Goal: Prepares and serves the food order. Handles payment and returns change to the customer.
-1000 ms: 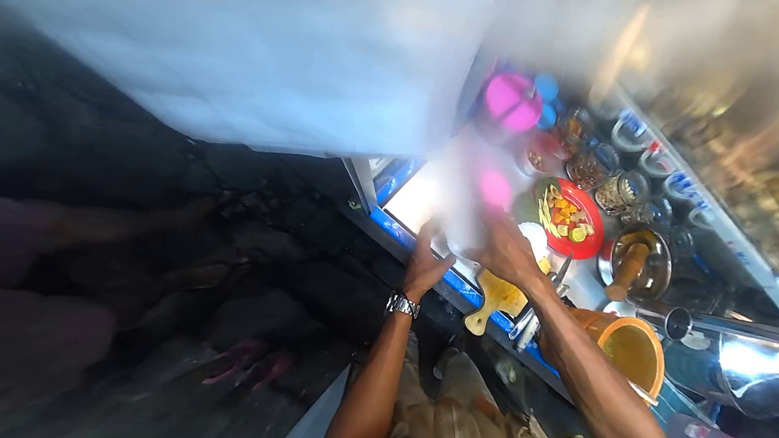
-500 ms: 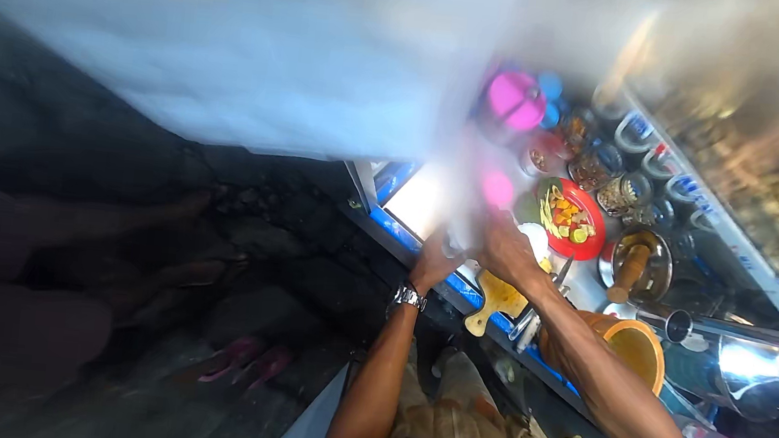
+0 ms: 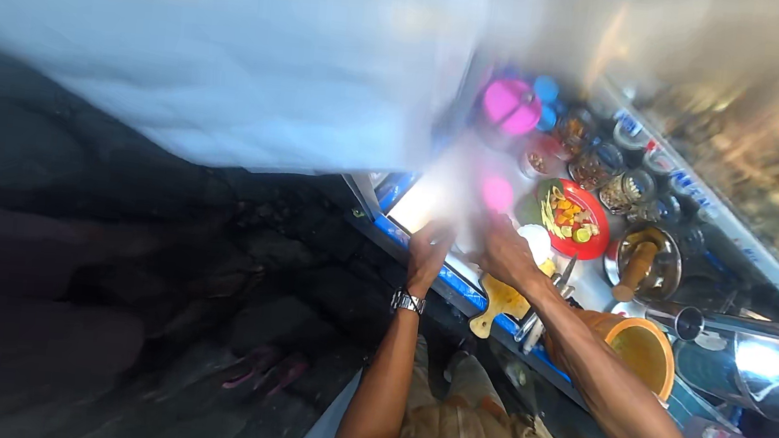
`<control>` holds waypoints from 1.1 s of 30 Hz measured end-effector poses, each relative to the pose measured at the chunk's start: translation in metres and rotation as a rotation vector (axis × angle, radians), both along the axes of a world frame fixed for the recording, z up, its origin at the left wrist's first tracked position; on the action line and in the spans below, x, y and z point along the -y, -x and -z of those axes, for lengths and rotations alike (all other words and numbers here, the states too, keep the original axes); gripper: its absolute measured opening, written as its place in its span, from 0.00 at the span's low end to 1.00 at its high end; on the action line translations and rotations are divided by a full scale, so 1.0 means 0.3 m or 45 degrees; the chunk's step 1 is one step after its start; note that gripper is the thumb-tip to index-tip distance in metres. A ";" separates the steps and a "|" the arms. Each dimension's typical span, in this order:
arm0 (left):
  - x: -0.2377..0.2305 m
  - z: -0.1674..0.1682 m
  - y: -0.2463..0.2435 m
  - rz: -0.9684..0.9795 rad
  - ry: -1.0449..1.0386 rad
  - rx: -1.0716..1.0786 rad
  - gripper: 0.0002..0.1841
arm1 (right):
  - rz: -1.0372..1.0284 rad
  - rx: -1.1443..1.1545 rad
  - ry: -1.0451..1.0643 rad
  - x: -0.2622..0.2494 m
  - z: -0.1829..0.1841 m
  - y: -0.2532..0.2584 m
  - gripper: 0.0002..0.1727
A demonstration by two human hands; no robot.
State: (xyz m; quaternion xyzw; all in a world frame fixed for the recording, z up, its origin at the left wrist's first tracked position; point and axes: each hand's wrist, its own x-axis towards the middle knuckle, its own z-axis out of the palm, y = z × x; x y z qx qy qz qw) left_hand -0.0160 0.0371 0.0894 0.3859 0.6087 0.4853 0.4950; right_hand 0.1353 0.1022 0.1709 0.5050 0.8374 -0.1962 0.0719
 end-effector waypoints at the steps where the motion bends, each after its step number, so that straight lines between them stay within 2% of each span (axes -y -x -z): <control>1: -0.003 0.002 -0.002 -0.009 0.022 0.003 0.14 | -0.003 -0.005 -0.005 -0.001 0.001 -0.001 0.45; 7: -0.025 0.009 0.014 0.039 0.046 0.111 0.14 | 0.003 -0.014 0.038 -0.014 0.010 -0.008 0.46; 9: -0.046 -0.004 0.023 0.104 -0.054 -0.088 0.16 | 0.004 -0.041 0.051 -0.022 0.015 -0.012 0.46; 11: -0.068 0.019 0.015 0.190 -0.168 -0.405 0.19 | 0.011 -0.116 0.053 -0.026 0.035 -0.026 0.46; 14: -0.073 0.061 -0.022 0.276 -0.121 -0.797 0.22 | 0.086 -0.327 0.166 -0.041 0.080 -0.071 0.45; 17: -0.063 0.051 -0.047 0.264 -0.119 -0.971 0.24 | 0.370 -0.749 0.405 -0.039 0.118 -0.108 0.32; 19: -0.060 0.034 -0.060 0.259 -0.097 -1.044 0.24 | 0.659 -1.010 0.474 -0.016 0.160 -0.111 0.23; 22: -0.057 0.011 -0.070 0.271 -0.071 -1.135 0.24 | 1.103 -1.335 0.556 0.028 0.196 -0.064 0.21; 24: -0.051 0.004 -0.070 0.301 -0.051 -1.158 0.26 | 1.302 -1.466 0.611 0.047 0.185 -0.032 0.21; 28: -0.044 0.001 -0.069 0.339 0.010 -1.153 0.37 | 1.372 -1.442 0.551 0.048 0.181 -0.005 0.20; 31: -0.044 0.001 -0.074 0.328 0.008 -1.161 0.38 | 1.372 -1.439 0.615 0.042 0.166 -0.022 0.20; 33: -0.048 0.002 -0.071 0.334 0.011 -1.178 0.38 | 1.354 -1.542 0.605 0.061 0.195 -0.033 0.21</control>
